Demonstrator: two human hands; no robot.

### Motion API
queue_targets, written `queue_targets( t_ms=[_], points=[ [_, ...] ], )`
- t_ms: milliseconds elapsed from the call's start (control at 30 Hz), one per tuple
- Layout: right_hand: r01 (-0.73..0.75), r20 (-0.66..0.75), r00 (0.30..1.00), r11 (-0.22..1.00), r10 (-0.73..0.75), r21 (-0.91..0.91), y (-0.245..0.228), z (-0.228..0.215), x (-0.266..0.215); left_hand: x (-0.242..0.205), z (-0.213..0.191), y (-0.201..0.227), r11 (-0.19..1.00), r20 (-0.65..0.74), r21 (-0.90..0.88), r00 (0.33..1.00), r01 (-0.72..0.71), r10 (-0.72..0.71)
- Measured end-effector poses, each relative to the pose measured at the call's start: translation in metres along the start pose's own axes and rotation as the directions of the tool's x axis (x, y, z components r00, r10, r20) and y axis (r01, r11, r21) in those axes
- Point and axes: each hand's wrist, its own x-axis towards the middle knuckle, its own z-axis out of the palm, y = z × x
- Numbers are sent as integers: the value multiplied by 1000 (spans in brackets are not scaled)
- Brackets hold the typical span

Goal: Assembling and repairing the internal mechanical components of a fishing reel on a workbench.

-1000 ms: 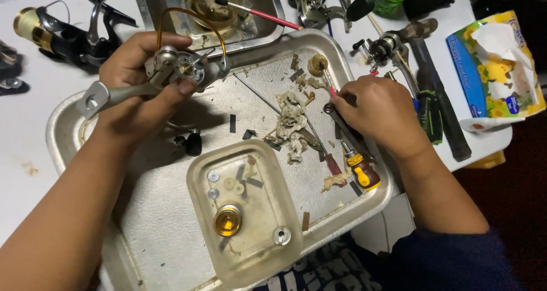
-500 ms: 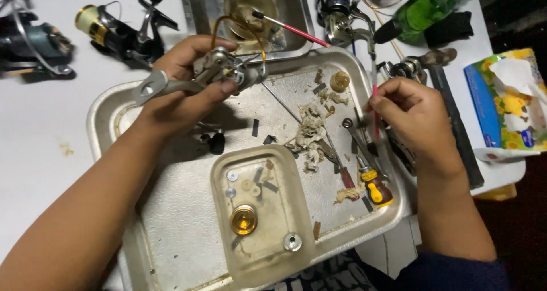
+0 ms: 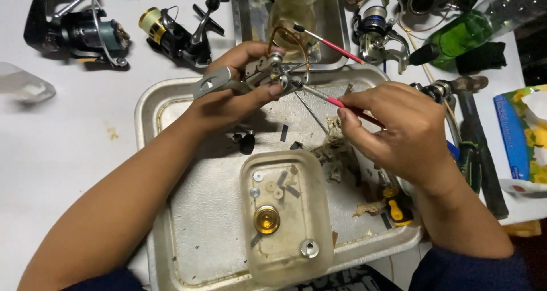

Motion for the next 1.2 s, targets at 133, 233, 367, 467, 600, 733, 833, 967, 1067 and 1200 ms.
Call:
queue_targets(
  t_ms=[133,233,367,467,600,733,833,967,1067,1200],
  points=[
    [19,6,1000,996,-18,-88,5,5,0,0,1,7,1000,11,-27,1000,0,1],
    [1,13,1000,993,1,-119,2,5,1,0,1,7,1000,2,-5,1000,18,-18],
    [6,1,1000,991,-6,-136,0,6,4,0,1,11,999,4,-23,1000,31,-31],
    [24,18,1000,981,-20,-194,5,7,0,0,1,12,998,7,-37,999,43,-42],
    [19,6,1000,971,-18,-236,7,5,-5,0,1,12,997,26,-70,999,34,-32],
    [18,-11,1000,971,-21,-238,6,5,-6,0,1,11,998,20,-58,999,35,-34],
    [27,-9,1000,972,-30,-235,4,5,-5,-1,2,9,997,2,-56,999,52,-52],
    [45,-13,999,979,-49,-198,-1,5,-1,-2,2,12,992,8,-109,998,70,-70],
    [23,-2,1000,989,-23,-148,0,4,-4,-1,2,9,994,3,-96,998,55,-55],
    [18,-29,999,992,-22,-124,-7,-2,1,0,2,7,996,3,-91,1000,9,-9]
  ],
)
